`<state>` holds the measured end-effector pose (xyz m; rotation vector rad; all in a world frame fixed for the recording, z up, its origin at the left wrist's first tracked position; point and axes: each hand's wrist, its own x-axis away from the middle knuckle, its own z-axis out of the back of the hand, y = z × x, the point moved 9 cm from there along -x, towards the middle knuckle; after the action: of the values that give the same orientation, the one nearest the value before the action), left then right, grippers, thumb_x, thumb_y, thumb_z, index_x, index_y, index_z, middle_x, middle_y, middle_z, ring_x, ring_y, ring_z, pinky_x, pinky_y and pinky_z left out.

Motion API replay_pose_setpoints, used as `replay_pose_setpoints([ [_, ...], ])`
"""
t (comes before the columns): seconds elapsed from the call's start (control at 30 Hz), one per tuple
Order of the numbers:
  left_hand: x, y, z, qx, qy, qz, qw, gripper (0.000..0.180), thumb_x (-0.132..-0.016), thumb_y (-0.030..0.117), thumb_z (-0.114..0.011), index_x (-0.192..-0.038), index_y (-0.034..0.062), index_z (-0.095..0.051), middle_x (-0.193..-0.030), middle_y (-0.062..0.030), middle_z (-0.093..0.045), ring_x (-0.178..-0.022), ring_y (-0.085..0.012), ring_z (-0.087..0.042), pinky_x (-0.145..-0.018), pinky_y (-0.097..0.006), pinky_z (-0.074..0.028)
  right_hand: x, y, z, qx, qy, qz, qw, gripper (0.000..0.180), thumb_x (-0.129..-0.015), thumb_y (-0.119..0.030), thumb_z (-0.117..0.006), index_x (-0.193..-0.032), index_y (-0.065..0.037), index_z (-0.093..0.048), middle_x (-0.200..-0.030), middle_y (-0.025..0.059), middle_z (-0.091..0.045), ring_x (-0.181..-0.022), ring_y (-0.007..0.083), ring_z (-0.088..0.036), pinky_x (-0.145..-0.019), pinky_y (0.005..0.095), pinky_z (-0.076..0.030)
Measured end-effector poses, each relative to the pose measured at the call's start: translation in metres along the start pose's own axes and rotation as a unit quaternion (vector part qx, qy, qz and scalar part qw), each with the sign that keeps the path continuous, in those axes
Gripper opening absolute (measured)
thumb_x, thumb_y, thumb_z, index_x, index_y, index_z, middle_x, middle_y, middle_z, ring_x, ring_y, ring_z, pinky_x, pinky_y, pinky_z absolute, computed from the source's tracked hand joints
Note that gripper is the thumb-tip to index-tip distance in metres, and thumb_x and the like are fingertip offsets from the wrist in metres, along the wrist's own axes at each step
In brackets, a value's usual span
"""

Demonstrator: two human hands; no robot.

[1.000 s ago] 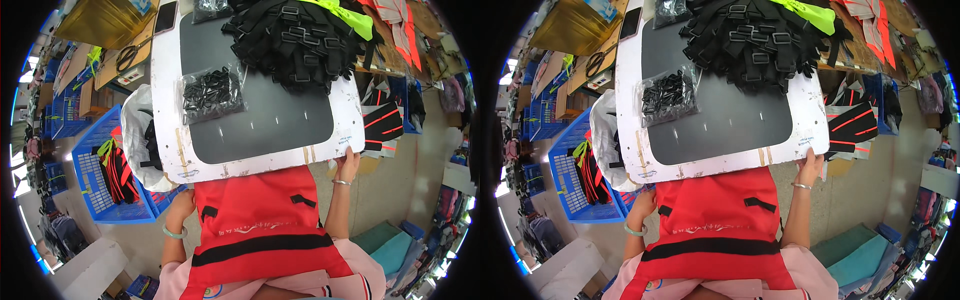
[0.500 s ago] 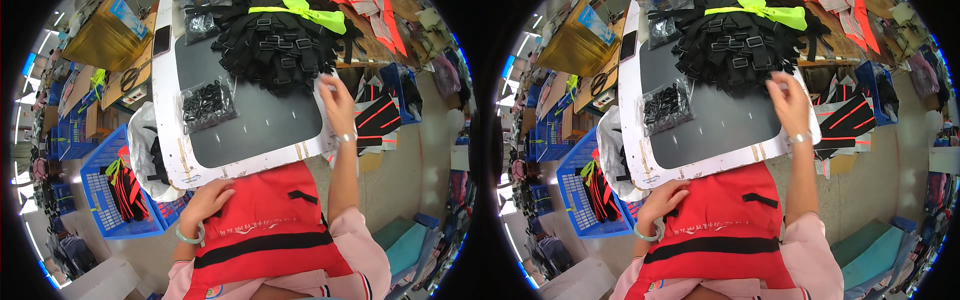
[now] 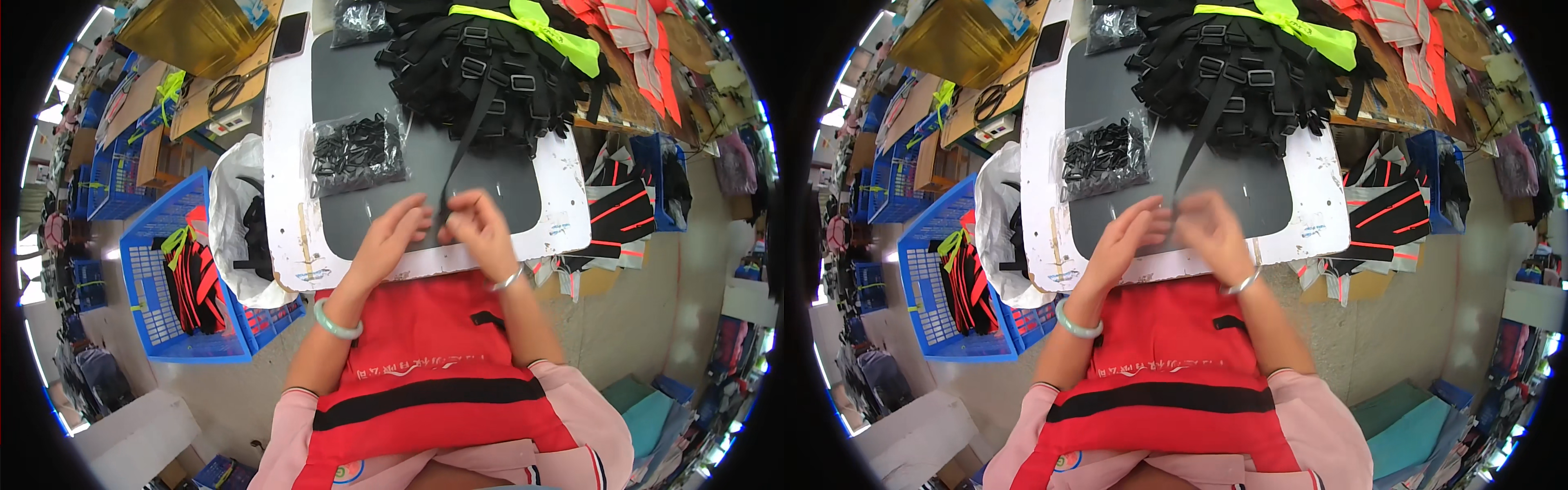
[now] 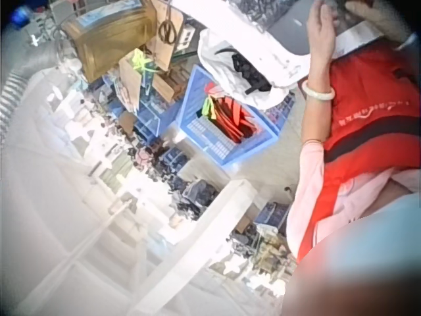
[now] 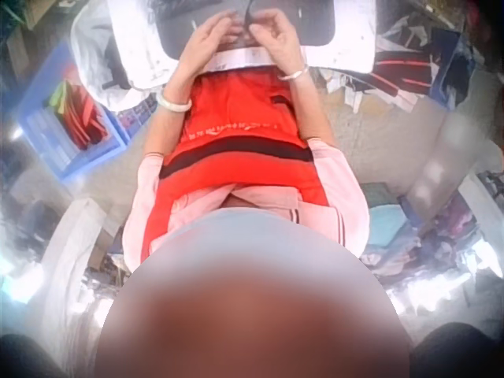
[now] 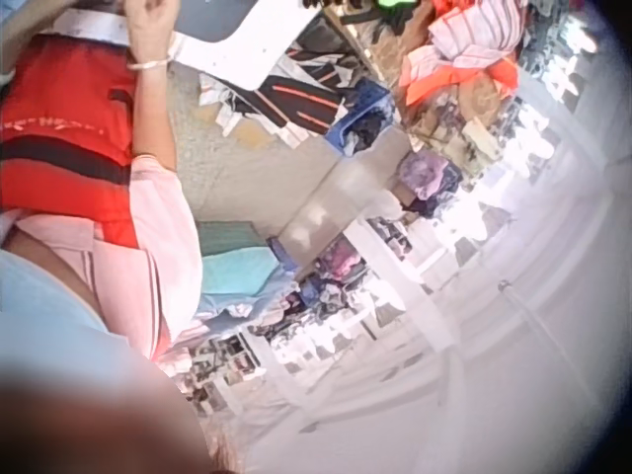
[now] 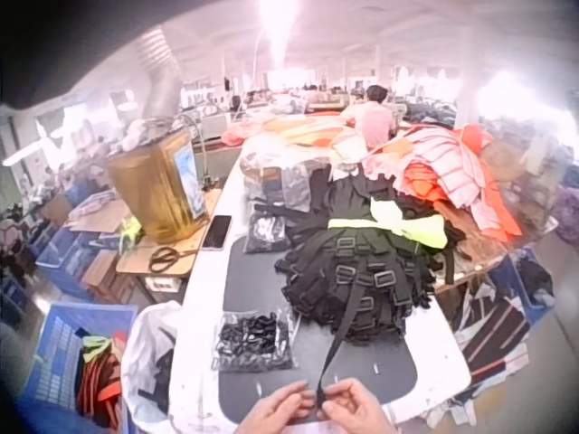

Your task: Assemble fabric panels and attach plastic buckles to nylon straps for life jackets in a factory setting.

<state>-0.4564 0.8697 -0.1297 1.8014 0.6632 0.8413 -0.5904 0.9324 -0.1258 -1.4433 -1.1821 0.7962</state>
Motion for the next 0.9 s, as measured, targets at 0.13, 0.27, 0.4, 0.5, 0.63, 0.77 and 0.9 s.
replay_pose_setpoints([
  [0.13,0.003,-0.015,-0.018,0.005,-0.089,0.048,0.995,0.025,-0.093,0.019,-0.053,-0.104,-0.0018,-0.061,-0.085,-0.0028,-0.063,-0.076,-0.0077,-0.056,-0.067,-0.022,-0.045,0.033,0.033,-0.025,-0.133,-0.071,-0.118,0.982,0.024,-0.088,-0.007,-0.059,-0.109,-0.002,-0.047,-0.090,0.0037,-0.058,-0.080,0.0110,-0.062,-0.071,0.0235,-0.049],
  [0.27,0.033,-0.028,0.007,-0.026,-0.019,0.067,0.997,0.016,-0.090,0.011,-0.056,-0.100,-0.0013,-0.060,-0.083,-0.0019,-0.062,-0.074,-0.0059,-0.055,-0.065,-0.021,-0.045,0.025,0.038,-0.010,-0.025,-0.047,-0.108,0.993,0.028,-0.089,-0.010,-0.058,-0.114,-0.001,-0.048,-0.092,0.0044,-0.059,-0.088,0.0111,-0.059,-0.079,0.0249,-0.047],
  [0.4,0.075,-0.041,0.029,-0.017,-0.022,0.094,0.995,0.014,-0.088,0.006,-0.058,-0.100,-0.0013,-0.059,-0.087,-0.0052,-0.063,-0.074,-0.0093,-0.061,-0.067,-0.023,-0.050,0.014,-0.003,-0.047,-0.068,-0.188,-0.046,0.979,0.021,-0.093,-0.013,-0.049,-0.100,0.001,-0.063,-0.107,0.0090,-0.062,-0.098,0.0146,-0.056,-0.088,0.0278,-0.042],
  [0.5,0.105,-0.043,0.103,0.011,0.122,0.091,0.988,0.014,-0.084,0.002,-0.061,-0.097,0.0001,-0.056,-0.082,-0.0096,-0.064,-0.068,-0.0143,-0.063,-0.062,-0.024,-0.052,0.010,-0.079,-0.001,-0.283,-0.075,0.137,0.946,0.019,-0.095,-0.019,-0.047,-0.087,-0.003,-0.053,-0.078,0.0081,-0.054,-0.077,0.0264,-0.057,-0.075,0.0422,-0.046],
  [0.63,0.135,-0.026,0.171,0.230,0.269,-0.038,0.935,0.014,-0.087,0.004,-0.057,-0.101,0.0038,-0.052,-0.084,-0.0098,-0.064,-0.067,-0.0173,-0.062,-0.062,-0.029,-0.053,0.007,-0.127,0.094,-0.372,0.081,0.237,0.894,0.011,-0.097,-0.016,-0.044,-0.094,-0.007,-0.048,-0.076,0.0017,-0.042,-0.073,0.0151,-0.044,-0.078,0.0338,-0.042],
  [0.77,0.125,-0.005,0.179,0.362,0.348,-0.149,0.852,0.009,-0.090,0.010,-0.053,-0.099,0.0078,-0.053,-0.101,-0.0111,-0.064,-0.097,-0.0214,-0.061,-0.092,-0.040,-0.047,0.005,-0.092,0.110,-0.212,0.199,0.189,0.938,0.021,-0.099,-0.027,-0.041,-0.091,-0.009,-0.049,-0.065,-0.0024,-0.034,-0.053,0.0090,-0.030,-0.050,0.0245,-0.031],
  [0.9,0.049,0.027,0.182,0.370,0.235,-0.207,0.875,0.011,-0.088,0.012,-0.056,-0.097,0.0073,-0.053,-0.082,-0.0053,-0.061,-0.078,-0.0189,-0.060,-0.079,-0.039,-0.048,0.002,-0.024,0.072,0.046,0.159,-0.005,0.986,0.042,-0.100,-0.038,-0.027,-0.088,-0.006,-0.052,-0.058,-0.0052,-0.034,-0.048,0.0043,-0.026,-0.041,0.0213,-0.022],
])
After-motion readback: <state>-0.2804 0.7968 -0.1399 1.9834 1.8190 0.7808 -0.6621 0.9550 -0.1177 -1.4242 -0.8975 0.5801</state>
